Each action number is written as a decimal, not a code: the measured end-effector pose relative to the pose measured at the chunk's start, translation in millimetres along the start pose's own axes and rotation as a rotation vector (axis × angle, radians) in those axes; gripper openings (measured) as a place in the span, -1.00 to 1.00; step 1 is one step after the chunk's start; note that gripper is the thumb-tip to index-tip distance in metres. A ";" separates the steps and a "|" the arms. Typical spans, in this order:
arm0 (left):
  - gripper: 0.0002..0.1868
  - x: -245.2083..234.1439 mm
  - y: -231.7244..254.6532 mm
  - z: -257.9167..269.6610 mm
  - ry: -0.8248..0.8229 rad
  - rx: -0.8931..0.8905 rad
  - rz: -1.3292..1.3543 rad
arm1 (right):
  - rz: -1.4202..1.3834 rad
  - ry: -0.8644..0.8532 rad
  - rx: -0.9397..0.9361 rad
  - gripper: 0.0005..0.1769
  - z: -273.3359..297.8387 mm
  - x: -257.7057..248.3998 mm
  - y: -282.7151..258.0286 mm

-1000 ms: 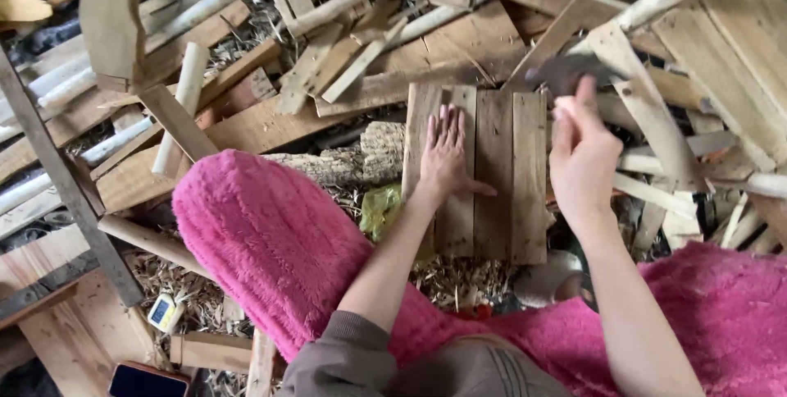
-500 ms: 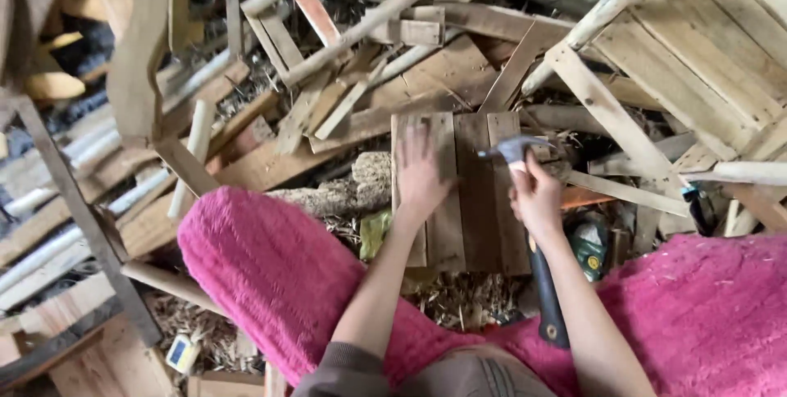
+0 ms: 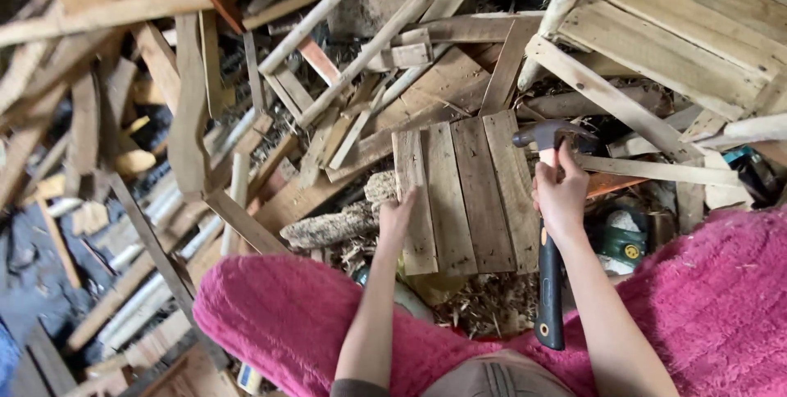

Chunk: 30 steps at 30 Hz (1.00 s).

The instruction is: Hammering nails into wooden boards to assemble a small structure

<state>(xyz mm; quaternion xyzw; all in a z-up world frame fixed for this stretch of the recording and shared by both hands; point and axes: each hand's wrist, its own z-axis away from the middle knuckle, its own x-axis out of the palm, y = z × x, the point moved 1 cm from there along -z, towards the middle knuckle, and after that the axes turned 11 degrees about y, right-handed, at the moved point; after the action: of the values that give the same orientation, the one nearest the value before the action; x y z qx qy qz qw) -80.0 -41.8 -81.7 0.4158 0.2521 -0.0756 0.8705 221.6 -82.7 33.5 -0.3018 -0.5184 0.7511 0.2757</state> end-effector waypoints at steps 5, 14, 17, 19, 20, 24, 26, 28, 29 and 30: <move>-0.39 5.9 -0.6 23.5 0.178 0.146 -0.027 | -0.014 -0.019 -0.062 -0.35 16.1 3.0 -33.3; -0.51 7.7 -6.4 27.5 0.192 0.160 0.071 | 0.095 -0.004 -0.104 -0.37 10.9 6.6 -35.5; -0.49 11.2 -17.4 7.5 0.213 0.157 0.066 | 0.123 -0.016 -0.127 -0.38 2.5 9.3 -14.4; -0.50 10.3 -19.2 4.2 0.213 0.172 0.067 | 0.154 -0.017 -0.148 -0.37 14.2 10.8 -33.9; -0.50 9.2 -21.5 3.6 0.210 0.186 0.062 | 0.184 -0.013 -0.162 -0.36 21.3 10.8 -42.7; -0.48 15.2 -17.8 15.4 0.221 0.188 0.080 | 0.261 -0.019 -0.228 -0.37 14.7 14.3 -28.9; -0.51 19.3 -21.3 14.0 0.217 0.170 0.130 | 0.267 -0.067 -0.241 -0.38 16.3 18.1 -25.3; -0.47 21.0 -37.3 -3.2 0.166 0.113 0.155 | 0.303 -0.115 -0.233 -0.40 17.3 25.3 -15.1; -0.42 23.0 -45.6 -11.7 0.113 0.061 0.177 | 0.334 -0.158 -0.223 -0.41 17.6 28.9 -10.0; -0.42 23.6 -45.6 -13.5 0.116 0.053 0.184 | 0.341 -0.165 -0.227 -0.41 23.5 29.5 -14.4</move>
<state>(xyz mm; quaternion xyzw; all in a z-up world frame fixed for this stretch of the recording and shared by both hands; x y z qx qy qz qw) -80.4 -58.9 -131.9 0.4639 0.2609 0.0223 0.8463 186.0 -71.2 48.7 -0.3517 -0.5621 0.7457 0.0654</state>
